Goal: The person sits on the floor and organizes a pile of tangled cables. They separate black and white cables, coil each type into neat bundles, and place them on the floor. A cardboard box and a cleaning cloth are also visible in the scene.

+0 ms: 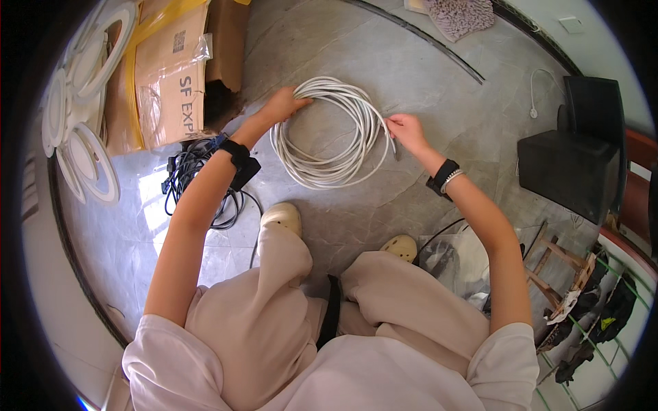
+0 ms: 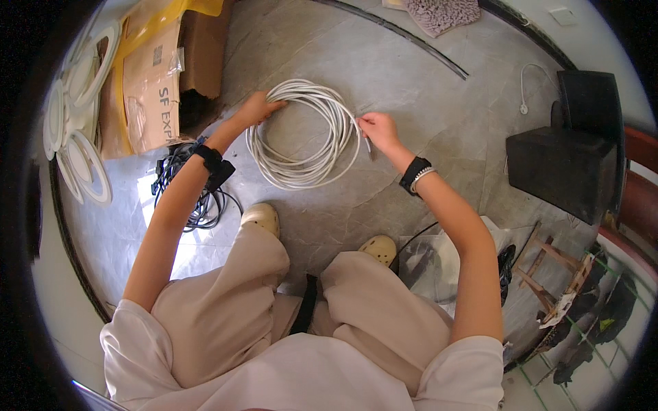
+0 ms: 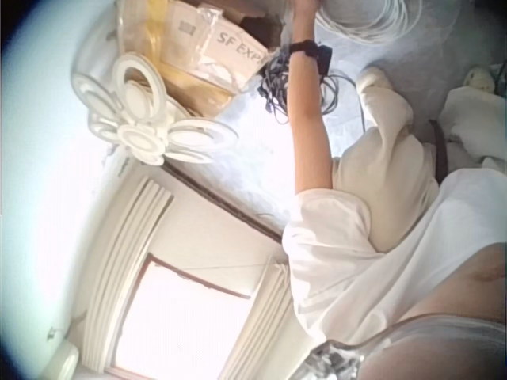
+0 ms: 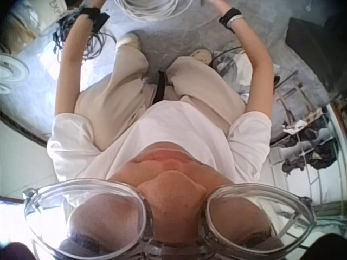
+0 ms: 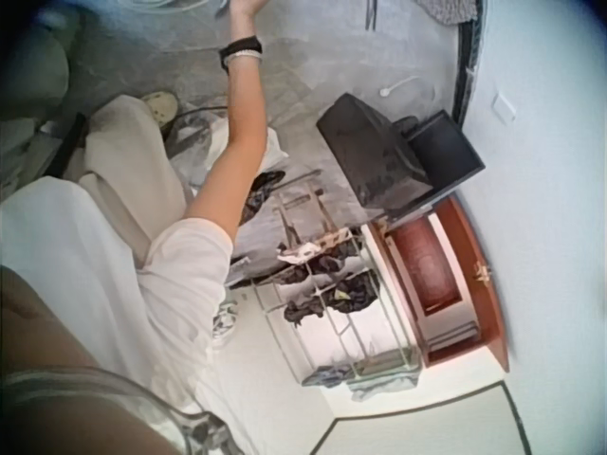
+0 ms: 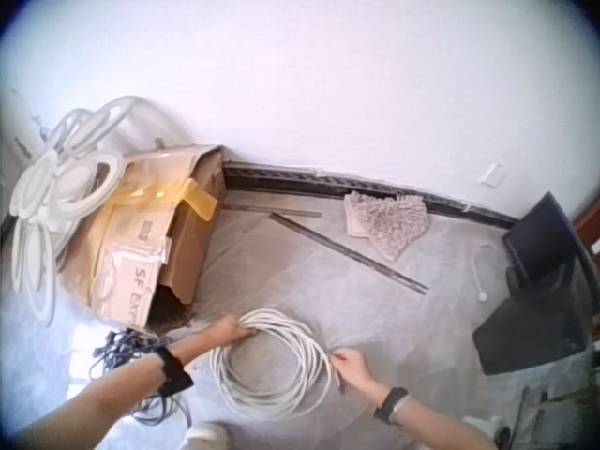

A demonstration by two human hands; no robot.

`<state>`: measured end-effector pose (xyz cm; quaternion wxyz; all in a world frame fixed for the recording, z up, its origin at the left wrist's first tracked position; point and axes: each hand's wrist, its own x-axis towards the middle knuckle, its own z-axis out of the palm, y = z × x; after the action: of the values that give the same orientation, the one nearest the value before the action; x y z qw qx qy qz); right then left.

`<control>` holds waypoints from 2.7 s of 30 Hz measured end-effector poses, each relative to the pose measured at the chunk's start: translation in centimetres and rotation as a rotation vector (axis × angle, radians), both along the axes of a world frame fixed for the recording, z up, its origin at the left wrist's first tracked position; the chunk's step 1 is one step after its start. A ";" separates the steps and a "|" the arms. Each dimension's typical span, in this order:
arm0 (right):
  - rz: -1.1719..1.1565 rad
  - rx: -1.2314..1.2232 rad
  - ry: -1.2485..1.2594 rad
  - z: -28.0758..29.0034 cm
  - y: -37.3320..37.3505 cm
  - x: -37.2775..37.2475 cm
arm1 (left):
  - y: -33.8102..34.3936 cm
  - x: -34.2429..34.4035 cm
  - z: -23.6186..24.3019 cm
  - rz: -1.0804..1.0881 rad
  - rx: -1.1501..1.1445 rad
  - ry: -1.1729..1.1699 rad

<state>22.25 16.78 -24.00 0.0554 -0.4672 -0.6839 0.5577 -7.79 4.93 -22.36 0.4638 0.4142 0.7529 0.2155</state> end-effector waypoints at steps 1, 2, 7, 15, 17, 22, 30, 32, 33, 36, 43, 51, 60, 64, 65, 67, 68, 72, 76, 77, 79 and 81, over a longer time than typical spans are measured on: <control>0.083 0.052 -0.046 -0.2 0.3 -0.3 | 0.0 0.2 0.0 -0.015 0.001 -0.053; 0.165 0.115 -0.095 -0.3 0.5 -0.5 | -0.1 0.3 0.0 0.002 0.019 -0.041; 0.015 -0.280 0.039 0.4 0.4 -0.9 | -0.4 0.7 0.2 0.003 0.059 0.022; -0.030 -0.227 0.021 -0.2 -0.3 -1.1 | -0.5 0.9 0.6 0.028 0.058 0.047; -0.060 -0.187 0.001 -0.7 -0.6 -1.3 | -0.9 1.0 1.0 0.026 0.141 0.104; -0.113 -0.141 0.127 -0.9 -1.2 -1.2 | -2.3 1.9 2.8 0.011 0.227 0.167; -0.178 -0.421 0.149 2.4 -1.6 -1.5 | -2.7 2.1 3.2 0.060 0.221 0.184; -0.145 -0.441 0.175 2.7 -1.7 -1.5 | -2.7 2.0 2.9 0.071 0.226 0.181; -0.134 -0.432 0.175 2.7 -1.8 -1.4 | -2.6 2.0 2.8 0.081 0.221 0.187; -0.090 -0.405 0.230 2.4 -2.0 -1.2 | -2.3 2.0 2.8 0.093 0.221 0.158; 0.111 -0.152 0.256 2.5 -1.7 -0.8 | -1.8 2.2 3.9 0.073 0.200 0.162; 0.108 -0.076 0.175 0.9 0.2 -2.2 | -0.6 1.6 2.9 0.051 0.034 0.286; -0.046 -0.277 -0.018 2.8 1.5 -4.6 | 0.9 3.9 4.4 -0.441 0.313 1.108; 0.269 0.171 -0.161 3.6 0.4 -4.9 | 3.5 5.2 4.4 -0.720 0.445 1.044; 0.239 0.192 -0.166 3.6 0.1 -5.0 | 4.2 5.4 4.1 -0.767 0.463 1.004; 0.153 0.147 -0.050 3.1 -0.3 -5.1 | 5.6 5.8 3.5 -0.860 0.482 0.897; 0.155 0.183 -0.021 2.8 -0.4 -5.2 | 6.1 6.1 3.1 -0.860 0.461 0.869; 0.128 0.180 0.129 1.5 -0.8 -5.5 | 7.2 6.4 2.3 -0.893 0.466 0.784; 0.177 0.093 0.186 1.3 -1.0 -5.2 | 7.0 6.2 3.0 -0.972 0.453 0.764; 0.182 0.114 0.212 1.5 -1.1 -5.1 | 6.8 6.2 3.3 -0.957 0.484 0.759; 0.159 0.118 0.196 1.8 -1.1 -4.7 | 6.4 6.3 3.8 -0.880 0.577 0.744; 0.169 0.071 0.264 2.2 -1.0 -4.5 | 6.2 6.5 4.3 -0.851 0.645 0.719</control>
<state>17.77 15.73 -21.81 0.1141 -0.3285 -0.7267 0.5924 -1.24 11.13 -18.08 0.0795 0.8416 0.5287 0.0762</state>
